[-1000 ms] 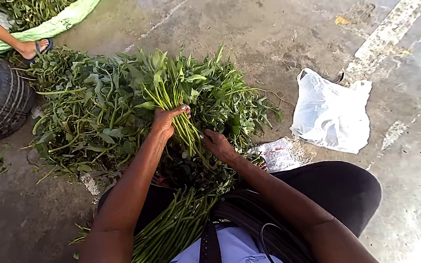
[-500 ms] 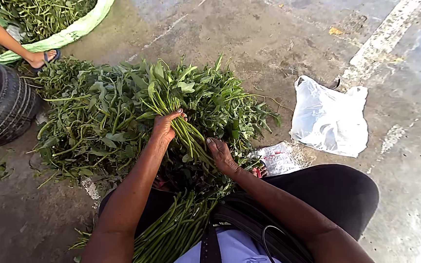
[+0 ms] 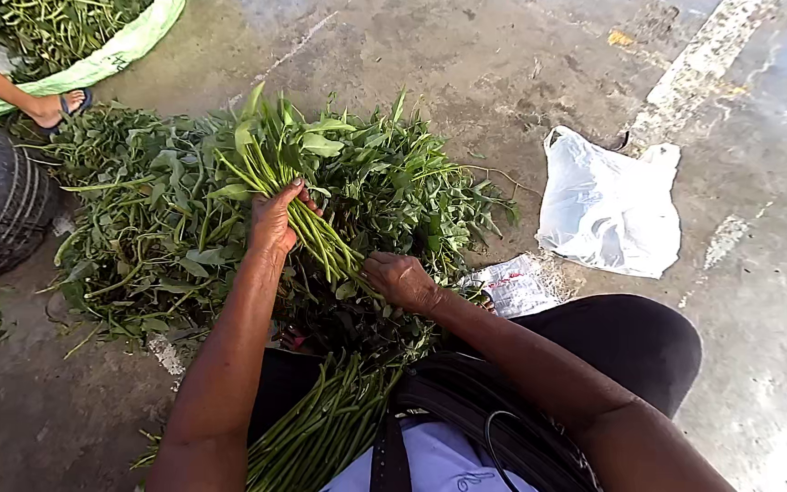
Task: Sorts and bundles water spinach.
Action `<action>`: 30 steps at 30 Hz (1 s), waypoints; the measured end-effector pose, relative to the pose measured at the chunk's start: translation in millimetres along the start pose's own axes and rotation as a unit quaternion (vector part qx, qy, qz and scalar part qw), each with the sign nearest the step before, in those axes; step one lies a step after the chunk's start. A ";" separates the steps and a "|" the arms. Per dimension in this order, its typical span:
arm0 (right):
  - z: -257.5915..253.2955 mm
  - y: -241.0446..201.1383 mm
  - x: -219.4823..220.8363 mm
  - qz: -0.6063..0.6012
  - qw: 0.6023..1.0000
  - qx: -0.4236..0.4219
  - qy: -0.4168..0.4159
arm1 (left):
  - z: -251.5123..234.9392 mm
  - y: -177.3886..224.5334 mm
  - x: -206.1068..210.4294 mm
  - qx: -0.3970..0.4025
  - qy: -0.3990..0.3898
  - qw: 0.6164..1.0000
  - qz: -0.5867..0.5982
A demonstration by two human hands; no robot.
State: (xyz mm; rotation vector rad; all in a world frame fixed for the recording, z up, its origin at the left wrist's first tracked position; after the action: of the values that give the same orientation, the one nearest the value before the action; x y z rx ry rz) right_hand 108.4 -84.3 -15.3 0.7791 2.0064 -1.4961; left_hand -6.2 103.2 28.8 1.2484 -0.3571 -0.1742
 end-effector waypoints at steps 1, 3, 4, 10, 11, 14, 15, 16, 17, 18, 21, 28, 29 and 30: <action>-5.4 -2.4 -12.2 -0.073 0.997 0.008 0.029 | -2.9 5.6 -6.4 0.012 0.020 1.000 0.015; -18.7 -6.5 -39.6 -0.239 0.964 0.026 0.114 | -4.4 13.8 -14.3 0.015 0.043 0.998 0.053; -27.7 -7.1 -50.7 -0.311 0.937 0.026 0.159 | -3.0 16.5 -13.6 0.012 0.051 0.996 0.072; -98.6 59.3 -106.4 -0.492 0.758 0.135 0.405 | 0.2 38.8 -30.8 0.069 0.095 0.982 0.148; -109.7 87.1 -115.0 -0.453 0.769 0.172 0.416 | -0.7 44.1 -42.4 0.096 0.114 0.978 0.145; -141.4 132.6 -91.8 -0.265 0.901 0.266 0.217 | -2.1 54.7 -62.5 0.121 0.131 0.976 0.124; -149.4 133.8 -69.0 -0.231 0.926 0.273 0.122 | -2.7 53.7 -64.2 0.105 0.108 0.981 0.123; -156.4 130.0 -44.0 -0.217 0.934 0.280 0.054 | -4.1 52.3 -64.8 0.082 0.077 0.986 0.125; -160.9 124.5 -17.9 -0.215 0.933 0.287 0.014 | -5.1 50.8 -65.1 0.057 0.043 0.989 0.127; -162.5 118.4 8.3 -0.224 0.928 0.296 -0.007 | -5.1 49.4 -65.6 0.030 0.018 0.992 0.123; -156.0 103.1 78.8 -0.292 0.879 0.371 -0.072 | -2.0 51.2 -62.5 -0.002 -0.014 0.996 0.090; -135.0 78.3 128.3 -0.298 0.828 0.469 -0.075 | -4.5 40.3 -57.2 -0.022 -0.042 0.995 0.084; -133.0 81.1 128.7 -0.312 0.819 0.477 -0.069 | -3.7 39.3 -56.1 -0.038 -0.035 0.995 0.084; -129.4 85.7 129.8 -0.337 0.809 0.479 -0.053 | -3.3 39.1 -55.3 -0.047 -0.024 0.995 0.083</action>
State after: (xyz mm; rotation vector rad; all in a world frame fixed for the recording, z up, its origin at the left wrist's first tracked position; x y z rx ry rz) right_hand 69.7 78.1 -129.5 0.2541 1.3800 -2.9807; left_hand -59.1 136.1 55.6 1.1172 -0.4876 -0.0789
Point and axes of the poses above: each hand's wrist, its own z-axis away from the middle knuckle, its own x-axis out of the palm, y = z × x, the point moved 5 cm from there along -z, towards the middle knuckle, and after that the axes turned 10 degrees about -z, right-handed, at the moved point
